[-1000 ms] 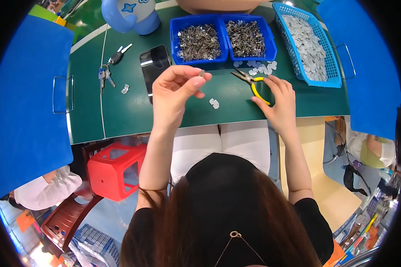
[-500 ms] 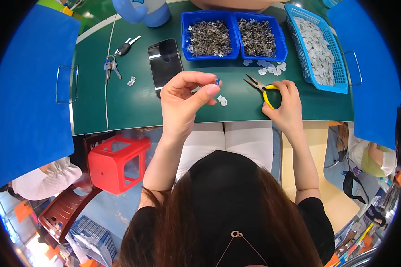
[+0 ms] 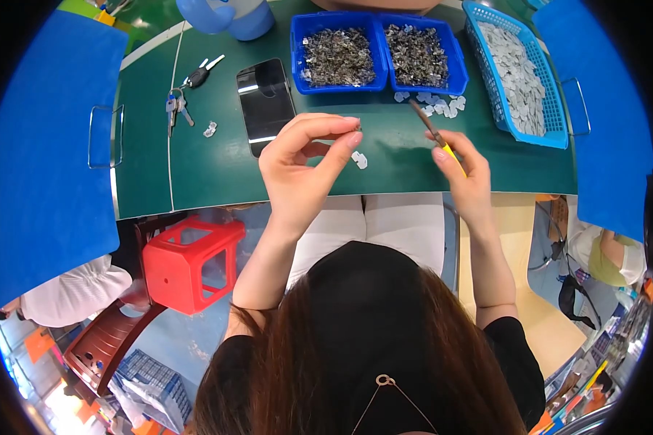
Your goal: The person is using pliers to assemble small metal and plastic components into larger pieces.
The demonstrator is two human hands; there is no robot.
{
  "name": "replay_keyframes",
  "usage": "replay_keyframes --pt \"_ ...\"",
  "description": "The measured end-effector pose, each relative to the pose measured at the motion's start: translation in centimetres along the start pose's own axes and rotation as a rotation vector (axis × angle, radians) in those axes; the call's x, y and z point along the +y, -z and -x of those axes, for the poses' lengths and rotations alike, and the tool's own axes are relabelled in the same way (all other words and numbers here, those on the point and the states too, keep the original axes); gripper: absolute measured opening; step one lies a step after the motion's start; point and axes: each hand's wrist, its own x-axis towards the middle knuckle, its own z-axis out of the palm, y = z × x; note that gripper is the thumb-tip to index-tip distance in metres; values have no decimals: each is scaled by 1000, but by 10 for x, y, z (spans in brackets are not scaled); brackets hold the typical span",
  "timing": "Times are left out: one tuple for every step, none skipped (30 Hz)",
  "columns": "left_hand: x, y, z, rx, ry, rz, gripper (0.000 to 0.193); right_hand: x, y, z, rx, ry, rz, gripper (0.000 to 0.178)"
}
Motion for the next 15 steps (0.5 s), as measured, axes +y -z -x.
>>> replay_keyframes --pt "0 -1 -1 -2 2 0 16 -8 -3 0 2 -3 0 21" --pt "2 -2 -2 -19 -103 -108 16 -19 -6 0 -76 -87 -171 20" --pt "2 -4 -3 -39 -209 -209 17 -26 -11 0 -147 -173 -338 20" --pt "1 -6 -4 -46 -207 -205 17 -29 -16 -2 -125 -160 -454 18" --pt "0 -6 -5 -95 -328 -355 17 -34 -22 -6 -117 -164 -452 18" --pt "0 -5 -5 -138 -449 -511 17 -40 -28 -11 -77 -132 -487 19" --pt "0 -6 -4 -139 -448 -511 17 -44 -31 -15 -37 -100 -521 19" --pt "0 -6 -3 -152 -507 -574 18 -45 -32 -18 -43 -115 -573 19" --pt "0 -6 -2 -163 -568 -638 19 -46 -34 -19 -44 -115 -572 19" --pt "0 -6 -2 -152 -592 -659 20 -47 -35 -20 -59 -127 -566 19" --pt "0 -6 -2 -151 -591 -659 20 -47 -36 -20 -75 -139 -560 19" --pt "-1 -6 -1 -151 -606 -665 20 -47 -38 -20 -77 -140 -559 19" --pt "-2 -6 -1 -152 -620 -672 20 -46 -39 -20 -66 -154 -580 20" --pt "-2 -5 -1 -150 -618 -673 20 -46 -40 -20 -56 -168 -600 20" --pt "-2 -5 -1 -146 -616 -678 20 -46 -41 -19 -56 -170 -599 20"
